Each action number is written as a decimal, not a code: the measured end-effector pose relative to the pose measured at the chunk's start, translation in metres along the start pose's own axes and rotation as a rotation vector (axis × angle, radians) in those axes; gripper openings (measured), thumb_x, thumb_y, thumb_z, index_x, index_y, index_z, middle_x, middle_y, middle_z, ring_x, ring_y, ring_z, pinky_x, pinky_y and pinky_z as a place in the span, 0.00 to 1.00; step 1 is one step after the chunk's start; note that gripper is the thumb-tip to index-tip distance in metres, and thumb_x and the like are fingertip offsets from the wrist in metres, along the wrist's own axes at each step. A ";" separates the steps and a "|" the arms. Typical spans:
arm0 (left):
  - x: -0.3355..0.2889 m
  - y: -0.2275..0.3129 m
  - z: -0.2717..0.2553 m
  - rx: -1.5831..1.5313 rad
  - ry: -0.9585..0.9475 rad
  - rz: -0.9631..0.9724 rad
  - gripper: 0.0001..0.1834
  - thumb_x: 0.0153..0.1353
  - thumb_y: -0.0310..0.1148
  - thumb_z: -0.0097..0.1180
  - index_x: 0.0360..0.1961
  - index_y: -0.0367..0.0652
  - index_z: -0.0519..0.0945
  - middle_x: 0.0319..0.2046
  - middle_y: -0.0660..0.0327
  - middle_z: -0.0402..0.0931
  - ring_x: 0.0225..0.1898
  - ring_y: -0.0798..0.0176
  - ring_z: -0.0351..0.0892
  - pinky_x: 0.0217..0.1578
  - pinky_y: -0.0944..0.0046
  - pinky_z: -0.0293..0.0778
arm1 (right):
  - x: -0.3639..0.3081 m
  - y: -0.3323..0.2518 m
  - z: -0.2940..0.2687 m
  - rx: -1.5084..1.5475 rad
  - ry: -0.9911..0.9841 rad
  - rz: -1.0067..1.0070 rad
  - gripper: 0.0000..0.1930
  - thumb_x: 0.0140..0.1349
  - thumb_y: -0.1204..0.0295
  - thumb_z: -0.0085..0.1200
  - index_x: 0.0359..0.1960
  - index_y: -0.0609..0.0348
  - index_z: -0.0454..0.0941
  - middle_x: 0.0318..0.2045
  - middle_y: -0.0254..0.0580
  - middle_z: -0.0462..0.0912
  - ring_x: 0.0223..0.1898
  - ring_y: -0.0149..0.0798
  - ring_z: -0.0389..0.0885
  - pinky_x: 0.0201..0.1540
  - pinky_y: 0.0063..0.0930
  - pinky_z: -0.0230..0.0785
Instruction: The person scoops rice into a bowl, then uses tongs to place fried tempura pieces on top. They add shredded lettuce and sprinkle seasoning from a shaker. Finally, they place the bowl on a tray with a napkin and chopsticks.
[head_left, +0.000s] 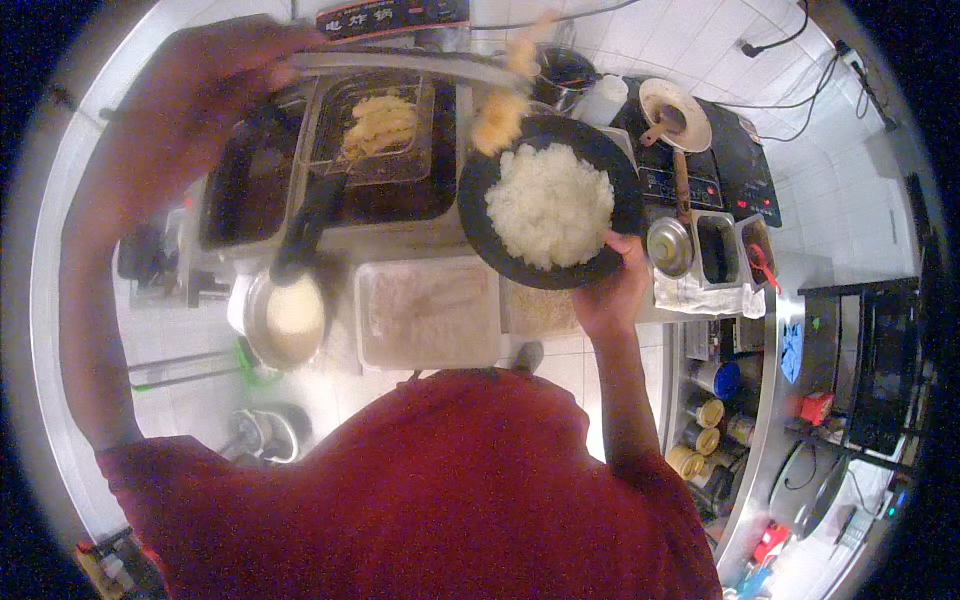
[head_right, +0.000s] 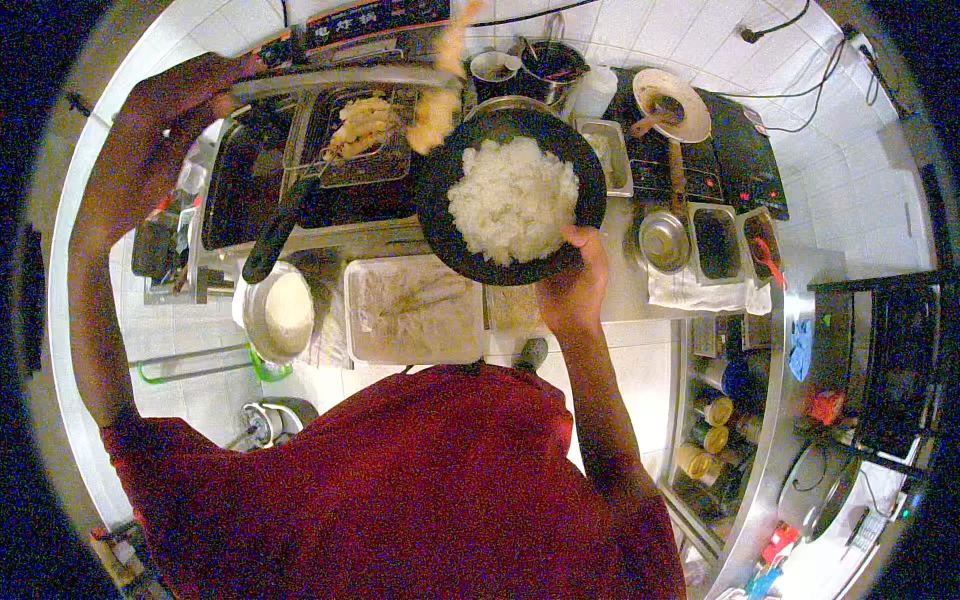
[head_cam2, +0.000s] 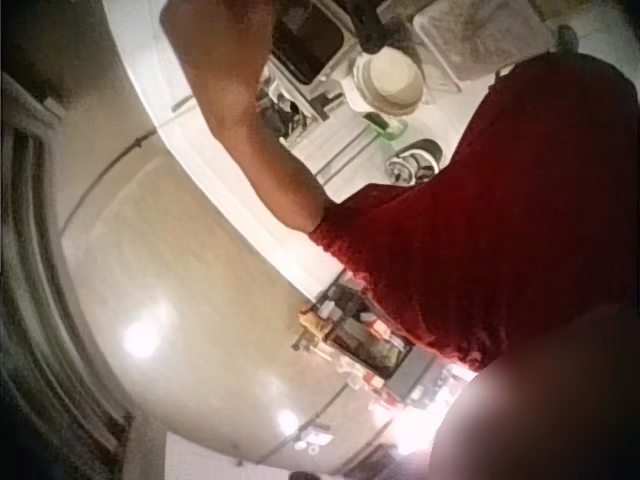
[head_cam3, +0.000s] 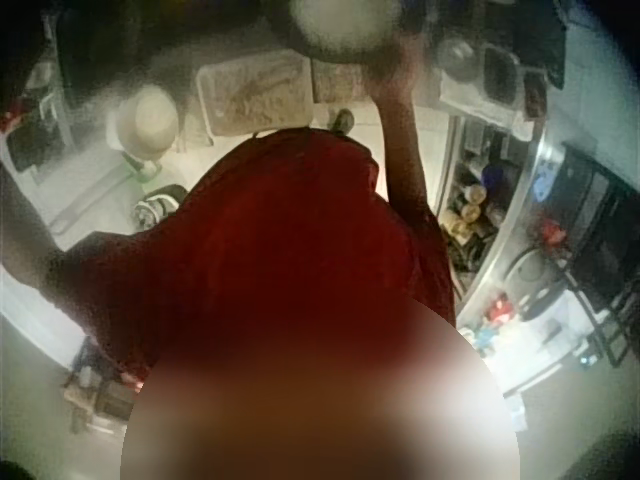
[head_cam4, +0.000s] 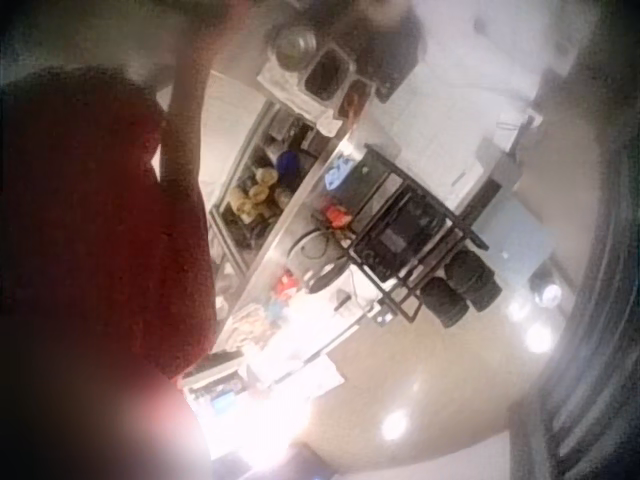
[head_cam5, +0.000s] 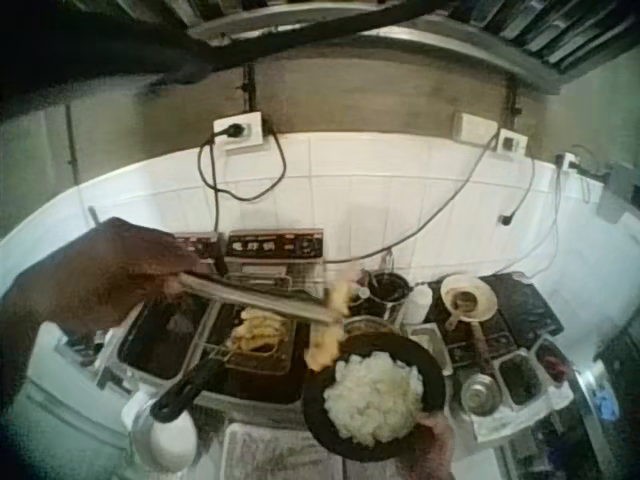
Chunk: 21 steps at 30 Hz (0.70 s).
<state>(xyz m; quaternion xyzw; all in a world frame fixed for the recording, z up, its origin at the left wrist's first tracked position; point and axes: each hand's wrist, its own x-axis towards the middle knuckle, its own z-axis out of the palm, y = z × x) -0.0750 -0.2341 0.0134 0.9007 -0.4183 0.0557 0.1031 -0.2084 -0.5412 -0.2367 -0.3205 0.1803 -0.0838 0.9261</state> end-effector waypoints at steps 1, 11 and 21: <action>0.000 0.013 -0.002 0.041 -0.023 0.024 0.18 0.61 0.23 0.52 0.53 0.41 0.78 0.53 0.50 0.77 0.54 0.46 0.76 0.59 0.56 0.70 | 0.004 -0.002 0.004 0.004 -0.049 0.038 0.18 0.61 0.59 0.52 0.46 0.57 0.77 0.49 0.40 0.79 0.54 0.42 0.76 0.59 0.41 0.66; 0.037 0.091 0.042 0.535 -0.075 0.159 0.19 0.53 0.23 0.54 0.49 0.38 0.79 0.48 0.49 0.78 0.51 0.46 0.77 0.55 0.53 0.73 | 0.008 -0.044 0.018 -0.036 -0.273 0.118 0.26 0.66 0.53 0.47 0.59 0.56 0.71 0.55 0.40 0.78 0.57 0.43 0.75 0.61 0.42 0.65; 0.048 0.113 0.046 0.592 -0.065 0.134 0.18 0.54 0.25 0.52 0.48 0.37 0.80 0.47 0.52 0.79 0.50 0.50 0.79 0.50 0.54 0.76 | 0.020 -0.055 0.010 0.040 -0.322 0.207 0.26 0.68 0.51 0.44 0.62 0.54 0.70 0.58 0.39 0.76 0.60 0.43 0.74 0.64 0.45 0.63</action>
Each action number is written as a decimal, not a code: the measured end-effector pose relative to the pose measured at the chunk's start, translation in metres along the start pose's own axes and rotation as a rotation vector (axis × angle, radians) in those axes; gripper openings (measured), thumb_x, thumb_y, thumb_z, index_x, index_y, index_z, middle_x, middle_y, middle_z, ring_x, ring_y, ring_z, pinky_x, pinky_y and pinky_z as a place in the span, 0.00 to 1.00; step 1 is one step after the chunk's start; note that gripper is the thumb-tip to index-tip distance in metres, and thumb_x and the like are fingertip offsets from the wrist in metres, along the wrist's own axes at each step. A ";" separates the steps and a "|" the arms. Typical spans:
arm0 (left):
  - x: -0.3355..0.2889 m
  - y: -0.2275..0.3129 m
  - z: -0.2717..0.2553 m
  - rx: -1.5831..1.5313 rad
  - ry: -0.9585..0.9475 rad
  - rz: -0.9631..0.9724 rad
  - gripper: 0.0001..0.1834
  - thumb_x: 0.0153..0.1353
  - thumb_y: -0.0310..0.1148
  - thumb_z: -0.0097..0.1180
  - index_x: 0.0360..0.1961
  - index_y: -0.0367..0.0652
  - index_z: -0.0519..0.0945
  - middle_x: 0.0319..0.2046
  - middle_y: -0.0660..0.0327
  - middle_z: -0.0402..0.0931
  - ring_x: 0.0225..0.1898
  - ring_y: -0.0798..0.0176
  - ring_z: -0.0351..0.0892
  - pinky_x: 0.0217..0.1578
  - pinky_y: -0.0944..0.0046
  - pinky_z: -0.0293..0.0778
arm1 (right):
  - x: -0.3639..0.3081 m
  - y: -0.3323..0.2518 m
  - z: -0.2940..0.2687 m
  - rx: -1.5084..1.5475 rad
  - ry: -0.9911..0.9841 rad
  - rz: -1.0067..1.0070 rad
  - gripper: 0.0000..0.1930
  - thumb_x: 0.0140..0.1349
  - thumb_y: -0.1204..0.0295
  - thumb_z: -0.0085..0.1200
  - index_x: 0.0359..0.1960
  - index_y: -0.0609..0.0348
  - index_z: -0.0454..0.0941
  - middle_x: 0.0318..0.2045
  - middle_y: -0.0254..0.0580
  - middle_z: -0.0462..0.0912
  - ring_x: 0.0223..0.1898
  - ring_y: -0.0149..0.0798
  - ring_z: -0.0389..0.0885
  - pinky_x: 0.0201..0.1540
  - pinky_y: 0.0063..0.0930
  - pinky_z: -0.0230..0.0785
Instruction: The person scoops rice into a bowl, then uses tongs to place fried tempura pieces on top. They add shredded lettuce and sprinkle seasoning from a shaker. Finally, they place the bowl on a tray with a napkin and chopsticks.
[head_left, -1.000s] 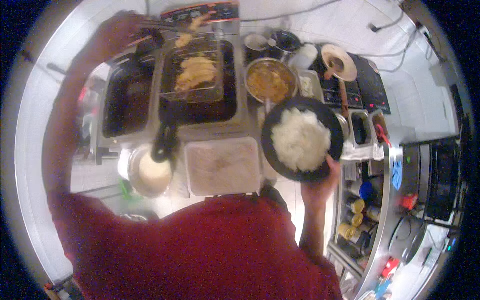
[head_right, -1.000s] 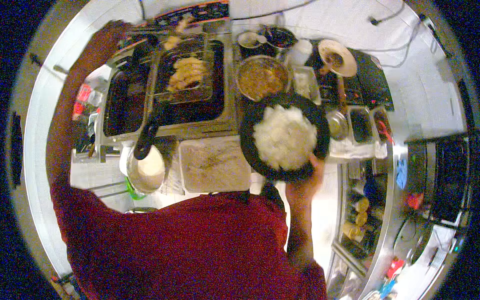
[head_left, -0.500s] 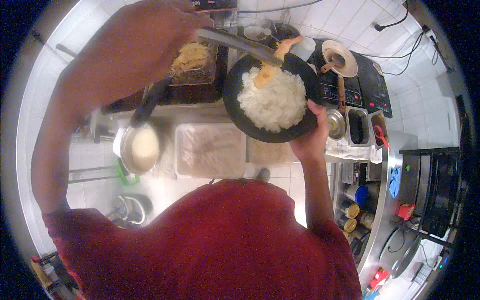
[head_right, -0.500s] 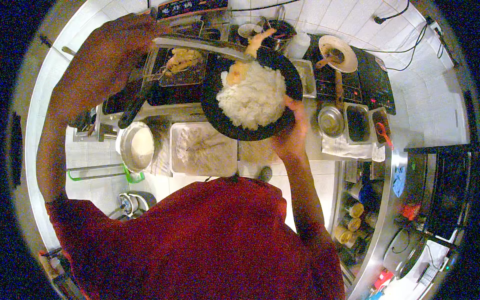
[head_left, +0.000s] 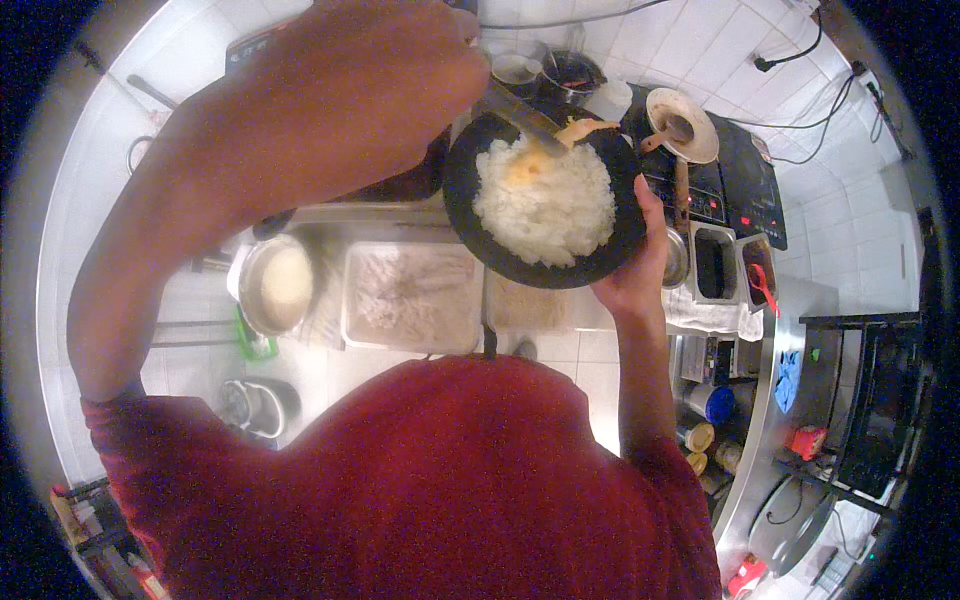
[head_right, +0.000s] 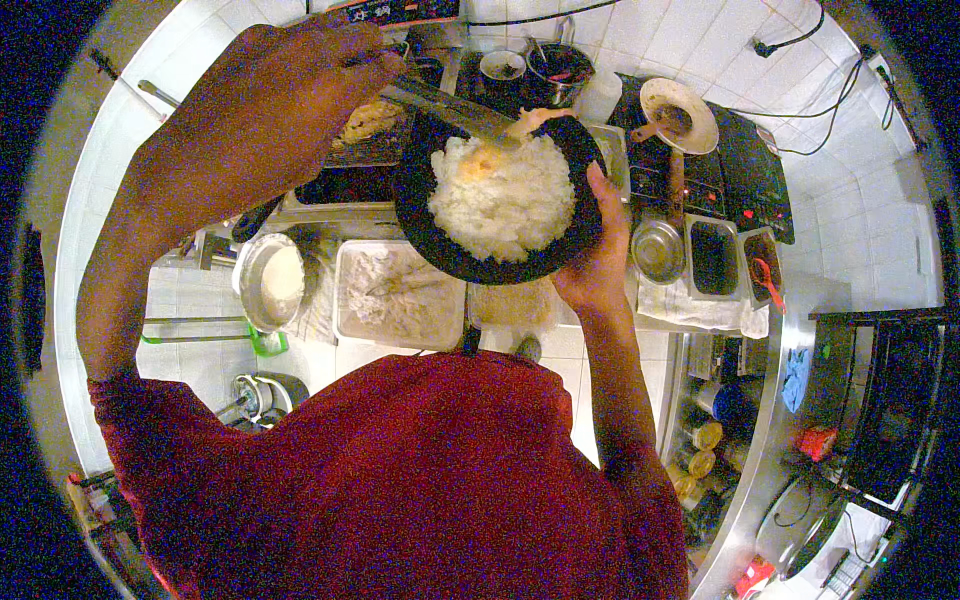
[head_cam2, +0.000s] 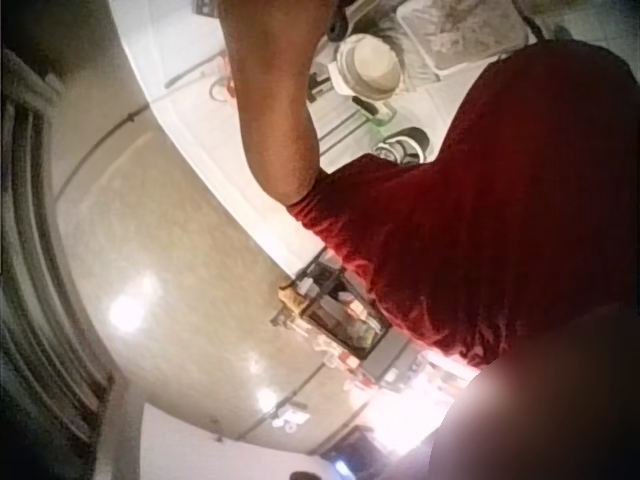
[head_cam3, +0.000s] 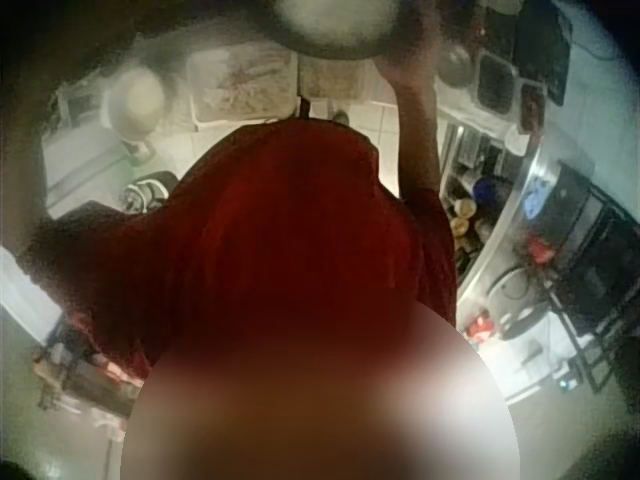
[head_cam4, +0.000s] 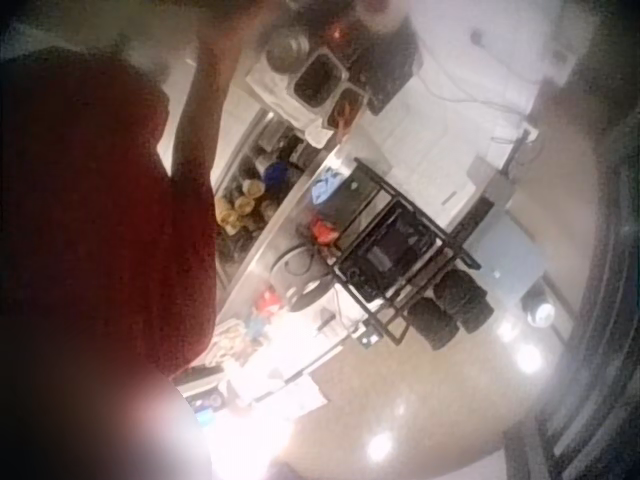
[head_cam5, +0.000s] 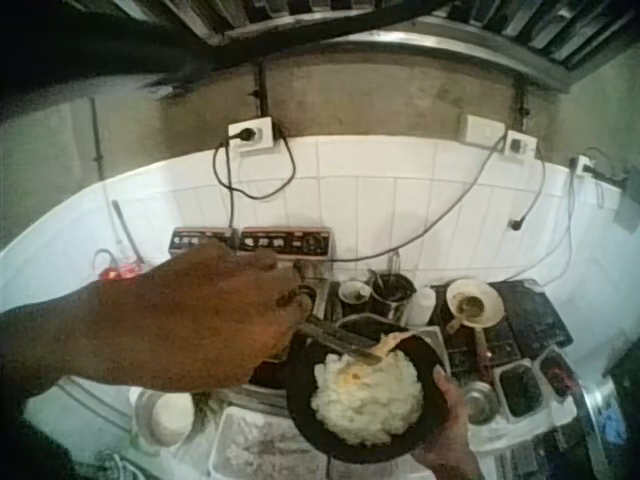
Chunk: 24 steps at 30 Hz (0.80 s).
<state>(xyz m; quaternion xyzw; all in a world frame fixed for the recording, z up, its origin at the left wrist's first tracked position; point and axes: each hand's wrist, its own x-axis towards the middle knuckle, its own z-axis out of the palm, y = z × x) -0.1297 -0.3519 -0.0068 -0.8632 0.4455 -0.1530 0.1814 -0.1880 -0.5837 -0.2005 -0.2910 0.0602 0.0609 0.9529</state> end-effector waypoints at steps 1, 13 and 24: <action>-0.001 0.000 0.000 0.005 -0.005 -0.016 0.18 0.54 0.25 0.52 0.48 0.38 0.80 0.47 0.53 0.79 0.50 0.50 0.79 0.50 0.54 0.76 | 0.001 0.001 0.000 0.019 -0.015 0.011 0.26 0.68 0.51 0.44 0.61 0.53 0.70 0.58 0.39 0.76 0.60 0.43 0.74 0.64 0.45 0.63; 0.010 -0.028 -0.031 -0.113 -0.550 -0.171 0.12 0.59 0.29 0.54 0.43 0.38 0.81 0.44 0.51 0.79 0.47 0.50 0.78 0.46 0.49 0.76 | 0.014 0.019 0.002 -0.057 0.010 -0.041 0.26 0.69 0.51 0.43 0.61 0.54 0.70 0.58 0.39 0.76 0.59 0.43 0.73 0.63 0.45 0.63; -0.024 -0.172 0.177 0.222 -0.189 -0.115 0.12 0.59 0.28 0.53 0.44 0.39 0.80 0.51 0.52 0.77 0.49 0.53 0.78 0.47 0.52 0.75 | -0.008 0.012 -0.029 -0.062 0.238 -0.165 0.28 0.68 0.50 0.45 0.63 0.51 0.68 0.60 0.38 0.73 0.62 0.44 0.71 0.64 0.46 0.62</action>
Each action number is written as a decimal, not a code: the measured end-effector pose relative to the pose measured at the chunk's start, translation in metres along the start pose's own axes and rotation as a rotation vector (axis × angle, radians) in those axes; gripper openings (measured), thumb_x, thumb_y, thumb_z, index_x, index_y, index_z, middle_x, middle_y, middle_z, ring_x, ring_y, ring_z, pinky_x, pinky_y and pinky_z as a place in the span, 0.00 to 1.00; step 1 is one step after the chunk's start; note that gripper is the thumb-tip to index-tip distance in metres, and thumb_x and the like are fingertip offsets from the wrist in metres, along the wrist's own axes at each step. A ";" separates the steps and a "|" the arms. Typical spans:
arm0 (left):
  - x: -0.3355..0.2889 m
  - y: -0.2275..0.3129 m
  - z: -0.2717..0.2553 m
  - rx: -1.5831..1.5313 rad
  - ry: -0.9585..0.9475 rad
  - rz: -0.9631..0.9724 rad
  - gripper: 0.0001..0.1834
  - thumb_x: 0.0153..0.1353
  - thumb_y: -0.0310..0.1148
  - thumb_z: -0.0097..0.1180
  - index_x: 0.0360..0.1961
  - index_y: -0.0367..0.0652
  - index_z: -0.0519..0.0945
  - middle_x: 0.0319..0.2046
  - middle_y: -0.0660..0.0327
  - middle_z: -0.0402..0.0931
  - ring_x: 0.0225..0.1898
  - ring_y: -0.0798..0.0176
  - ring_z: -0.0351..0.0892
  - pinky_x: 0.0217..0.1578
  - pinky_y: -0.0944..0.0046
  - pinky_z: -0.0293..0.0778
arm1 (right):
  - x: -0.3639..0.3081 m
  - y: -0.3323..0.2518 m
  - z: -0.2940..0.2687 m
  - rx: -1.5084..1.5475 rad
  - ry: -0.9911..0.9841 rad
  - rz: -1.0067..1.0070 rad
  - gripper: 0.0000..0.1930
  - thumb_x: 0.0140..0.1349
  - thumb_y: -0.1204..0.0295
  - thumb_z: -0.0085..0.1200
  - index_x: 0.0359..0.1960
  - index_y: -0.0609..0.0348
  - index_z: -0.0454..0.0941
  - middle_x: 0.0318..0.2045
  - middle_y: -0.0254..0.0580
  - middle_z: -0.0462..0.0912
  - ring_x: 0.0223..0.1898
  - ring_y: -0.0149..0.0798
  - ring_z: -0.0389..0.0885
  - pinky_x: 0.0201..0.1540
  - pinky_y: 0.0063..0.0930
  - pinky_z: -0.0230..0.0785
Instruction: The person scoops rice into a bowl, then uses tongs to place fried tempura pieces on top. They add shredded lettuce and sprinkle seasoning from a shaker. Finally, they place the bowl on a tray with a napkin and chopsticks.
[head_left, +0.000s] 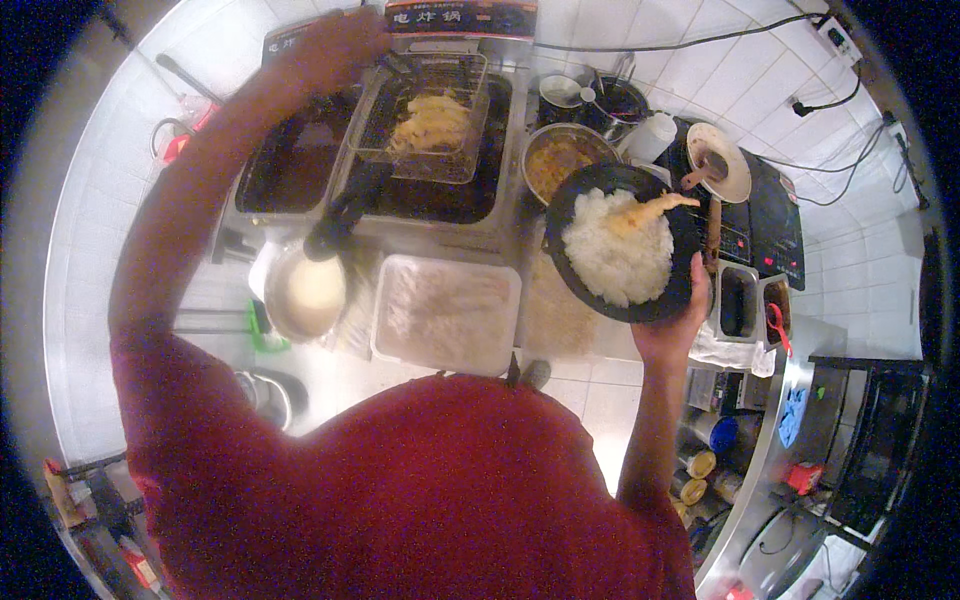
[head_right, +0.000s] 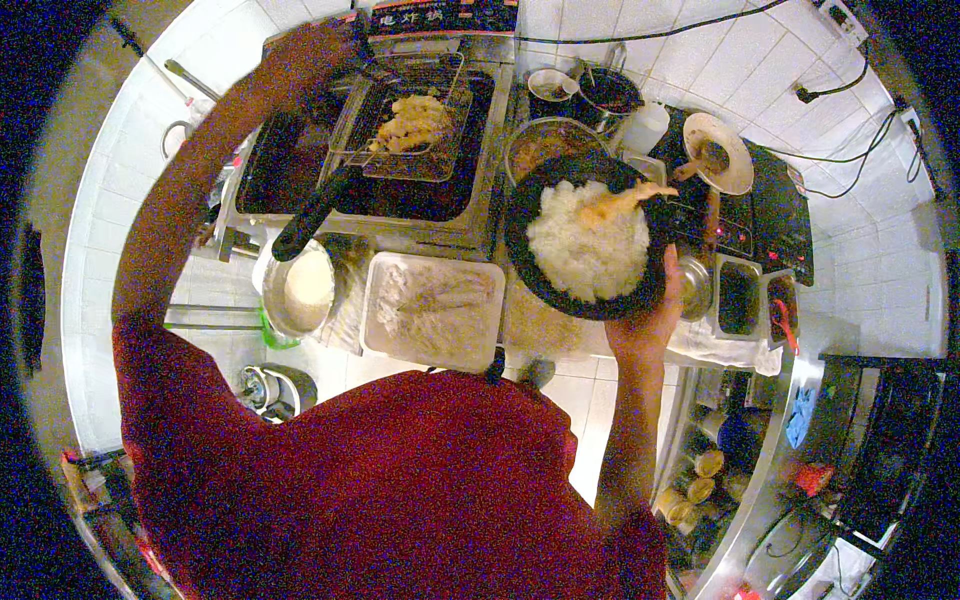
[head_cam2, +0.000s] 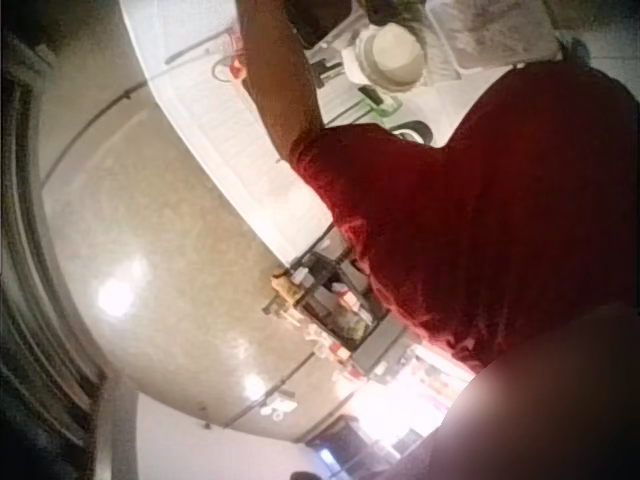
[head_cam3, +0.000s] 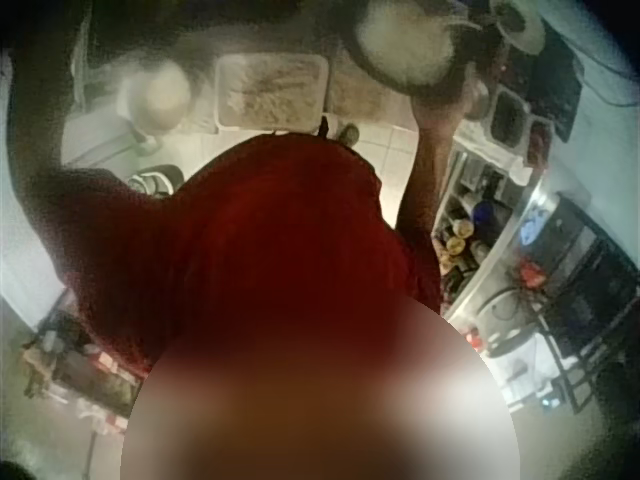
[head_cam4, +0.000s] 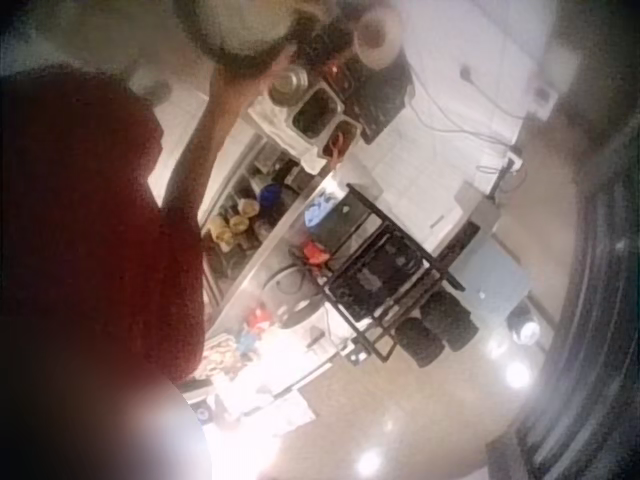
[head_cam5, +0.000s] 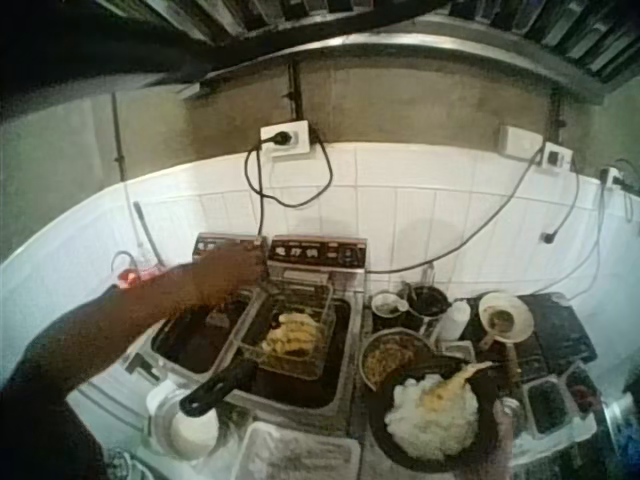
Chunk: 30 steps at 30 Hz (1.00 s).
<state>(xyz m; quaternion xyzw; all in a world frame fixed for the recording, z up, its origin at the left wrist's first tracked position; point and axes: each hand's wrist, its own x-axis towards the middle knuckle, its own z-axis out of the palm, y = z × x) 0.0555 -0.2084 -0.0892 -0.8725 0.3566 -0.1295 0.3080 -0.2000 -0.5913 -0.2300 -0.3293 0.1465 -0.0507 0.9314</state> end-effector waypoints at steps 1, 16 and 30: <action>-0.001 -0.003 0.029 0.028 0.057 0.035 0.11 0.60 0.27 0.52 0.43 0.39 0.81 0.53 0.53 0.76 0.51 0.54 0.78 0.48 0.53 0.75 | 0.001 0.002 -0.004 0.026 0.033 0.011 0.27 0.68 0.50 0.45 0.63 0.51 0.68 0.61 0.38 0.73 0.62 0.44 0.71 0.64 0.46 0.62; 0.026 0.000 0.071 -0.110 -0.082 0.049 0.12 0.53 0.27 0.56 0.41 0.40 0.80 0.46 0.53 0.77 0.51 0.47 0.77 0.45 0.44 0.77 | -0.025 0.010 -0.009 0.035 0.053 -0.026 0.29 0.68 0.50 0.45 0.65 0.52 0.66 0.63 0.41 0.70 0.64 0.46 0.68 0.65 0.48 0.61; -0.058 -0.020 -0.022 -0.395 0.189 -0.249 0.09 0.58 0.28 0.53 0.38 0.39 0.81 0.37 0.48 0.81 0.42 0.42 0.80 0.45 0.47 0.76 | -0.024 0.028 -0.016 0.084 0.040 -0.102 0.27 0.67 0.55 0.48 0.64 0.54 0.66 0.61 0.39 0.72 0.63 0.43 0.69 0.65 0.45 0.60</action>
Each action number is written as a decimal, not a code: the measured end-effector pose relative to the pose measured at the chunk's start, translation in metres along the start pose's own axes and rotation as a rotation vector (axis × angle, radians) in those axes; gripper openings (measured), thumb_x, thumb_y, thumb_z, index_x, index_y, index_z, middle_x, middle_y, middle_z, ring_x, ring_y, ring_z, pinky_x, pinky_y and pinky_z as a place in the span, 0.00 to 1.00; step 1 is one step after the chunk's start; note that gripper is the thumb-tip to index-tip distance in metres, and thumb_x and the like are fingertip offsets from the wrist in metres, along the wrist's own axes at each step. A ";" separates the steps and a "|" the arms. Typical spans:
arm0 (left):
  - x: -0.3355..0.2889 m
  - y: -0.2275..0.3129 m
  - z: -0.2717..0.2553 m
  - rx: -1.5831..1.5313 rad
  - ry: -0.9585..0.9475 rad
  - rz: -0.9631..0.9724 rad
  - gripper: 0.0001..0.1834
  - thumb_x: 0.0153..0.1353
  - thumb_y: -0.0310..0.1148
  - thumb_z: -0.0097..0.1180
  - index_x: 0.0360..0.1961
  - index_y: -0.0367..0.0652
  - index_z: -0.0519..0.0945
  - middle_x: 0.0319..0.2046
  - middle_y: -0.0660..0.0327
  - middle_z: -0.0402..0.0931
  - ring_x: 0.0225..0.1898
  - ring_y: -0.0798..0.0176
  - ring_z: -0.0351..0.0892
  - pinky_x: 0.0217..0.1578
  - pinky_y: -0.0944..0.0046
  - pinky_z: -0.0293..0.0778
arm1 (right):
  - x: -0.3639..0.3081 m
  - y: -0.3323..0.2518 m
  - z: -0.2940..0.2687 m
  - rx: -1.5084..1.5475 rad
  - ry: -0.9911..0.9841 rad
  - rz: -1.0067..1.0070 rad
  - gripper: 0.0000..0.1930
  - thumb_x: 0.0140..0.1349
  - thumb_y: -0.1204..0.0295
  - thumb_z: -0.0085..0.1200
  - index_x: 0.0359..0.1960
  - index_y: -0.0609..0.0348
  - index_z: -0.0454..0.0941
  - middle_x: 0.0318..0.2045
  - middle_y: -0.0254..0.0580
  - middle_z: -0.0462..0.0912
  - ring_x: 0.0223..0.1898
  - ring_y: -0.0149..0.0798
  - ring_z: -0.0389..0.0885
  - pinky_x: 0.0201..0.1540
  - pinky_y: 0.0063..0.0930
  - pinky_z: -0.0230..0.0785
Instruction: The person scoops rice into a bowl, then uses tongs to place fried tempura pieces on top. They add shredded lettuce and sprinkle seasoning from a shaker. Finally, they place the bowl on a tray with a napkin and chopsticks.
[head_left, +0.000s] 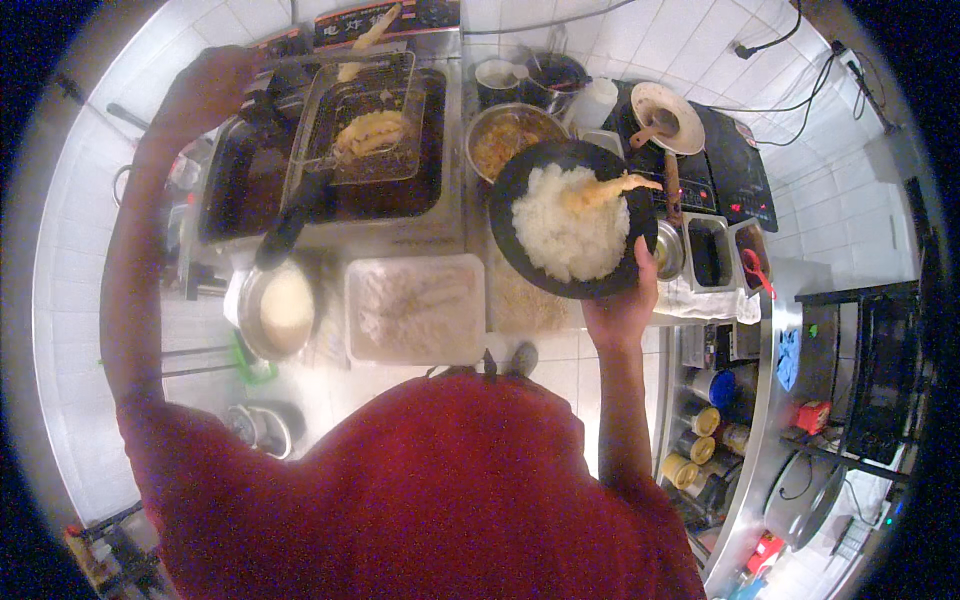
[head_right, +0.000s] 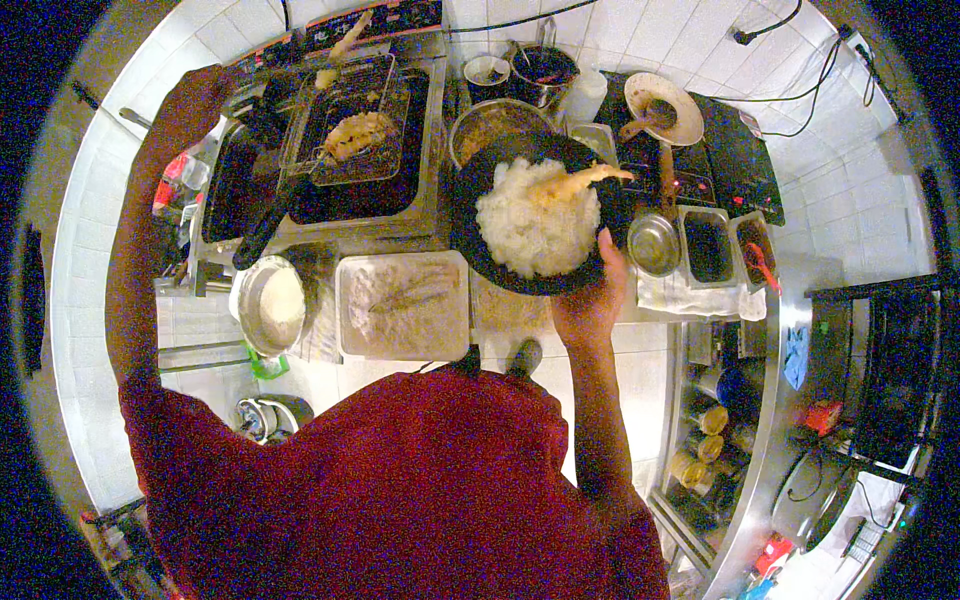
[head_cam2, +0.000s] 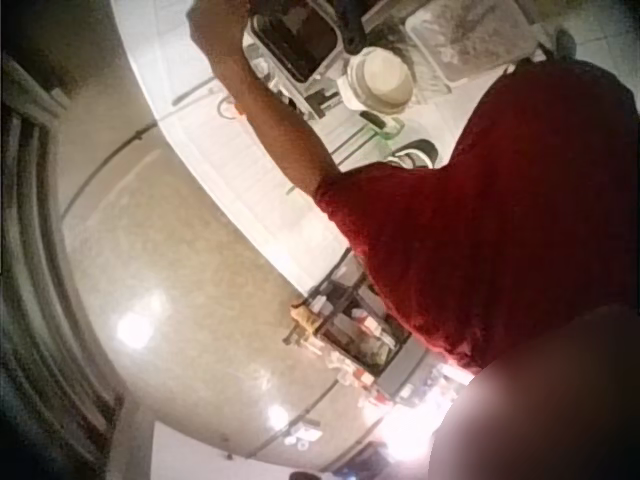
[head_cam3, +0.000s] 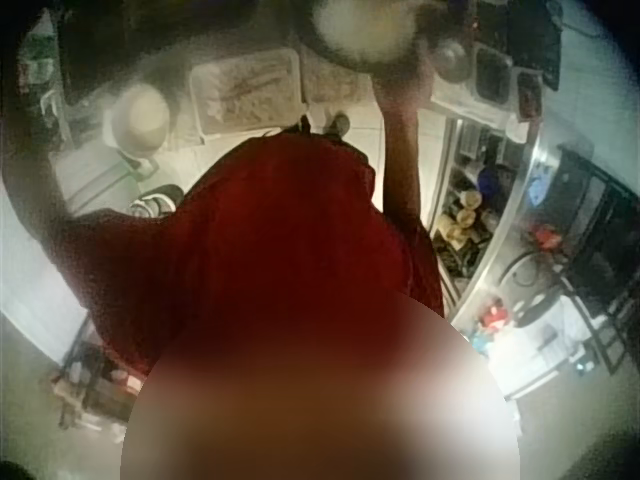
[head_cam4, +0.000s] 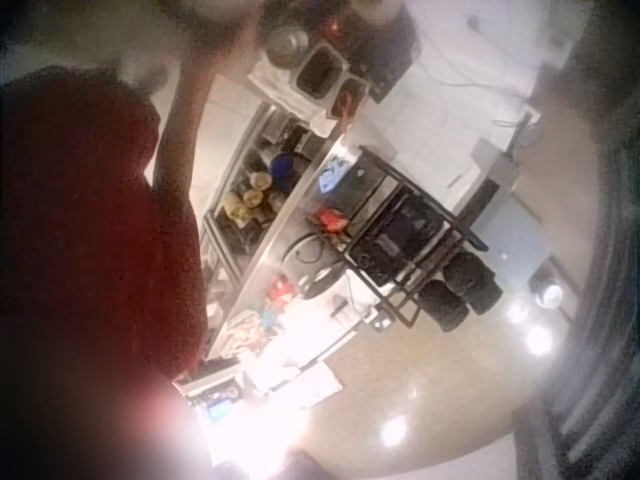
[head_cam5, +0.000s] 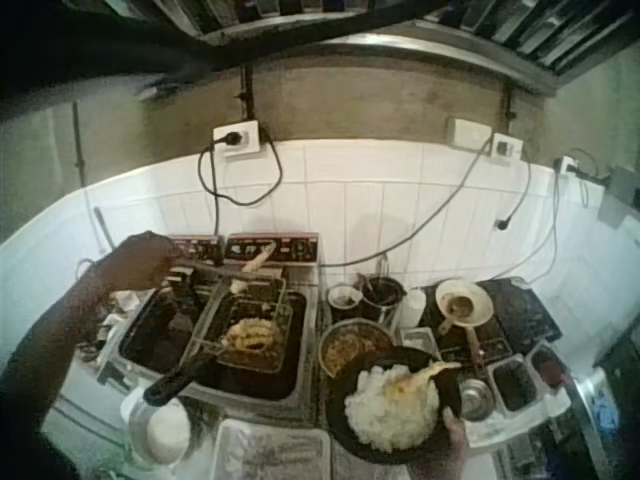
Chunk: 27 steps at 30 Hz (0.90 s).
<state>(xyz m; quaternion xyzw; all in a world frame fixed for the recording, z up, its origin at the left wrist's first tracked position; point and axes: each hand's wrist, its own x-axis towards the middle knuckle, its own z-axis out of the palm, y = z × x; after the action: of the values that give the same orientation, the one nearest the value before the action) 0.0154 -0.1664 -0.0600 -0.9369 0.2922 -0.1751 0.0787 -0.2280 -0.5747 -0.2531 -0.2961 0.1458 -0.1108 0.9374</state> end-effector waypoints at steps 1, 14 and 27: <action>-0.008 0.018 -0.015 -0.077 -0.008 -0.042 0.10 0.58 0.29 0.52 0.39 0.39 0.82 0.38 0.48 0.81 0.42 0.42 0.80 0.46 0.47 0.75 | 0.000 0.001 0.002 0.005 0.000 0.000 0.27 0.67 0.55 0.49 0.64 0.54 0.66 0.61 0.39 0.72 0.63 0.43 0.69 0.65 0.45 0.61; -0.080 0.217 -0.072 -0.209 -0.210 -0.093 0.15 0.59 0.25 0.51 0.48 0.41 0.78 0.39 0.49 0.78 0.41 0.43 0.79 0.43 0.48 0.76 | 0.003 0.007 0.027 0.091 -0.100 0.100 0.25 0.67 0.60 0.49 0.63 0.56 0.68 0.60 0.40 0.74 0.62 0.45 0.70 0.66 0.46 0.60; -0.082 0.267 -0.073 -0.038 -0.033 0.021 0.18 0.51 0.26 0.53 0.45 0.31 0.77 0.37 0.49 0.77 0.38 0.48 0.79 0.36 0.53 0.79 | -0.007 0.008 0.025 0.094 -0.175 0.107 0.25 0.68 0.60 0.48 0.64 0.54 0.66 0.61 0.39 0.73 0.63 0.44 0.69 0.66 0.47 0.60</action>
<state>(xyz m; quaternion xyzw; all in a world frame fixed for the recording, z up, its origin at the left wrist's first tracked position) -0.2140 -0.3404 -0.0822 -0.9378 0.3041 -0.1532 0.0674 -0.2247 -0.5528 -0.2369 -0.2522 0.0738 -0.0408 0.9640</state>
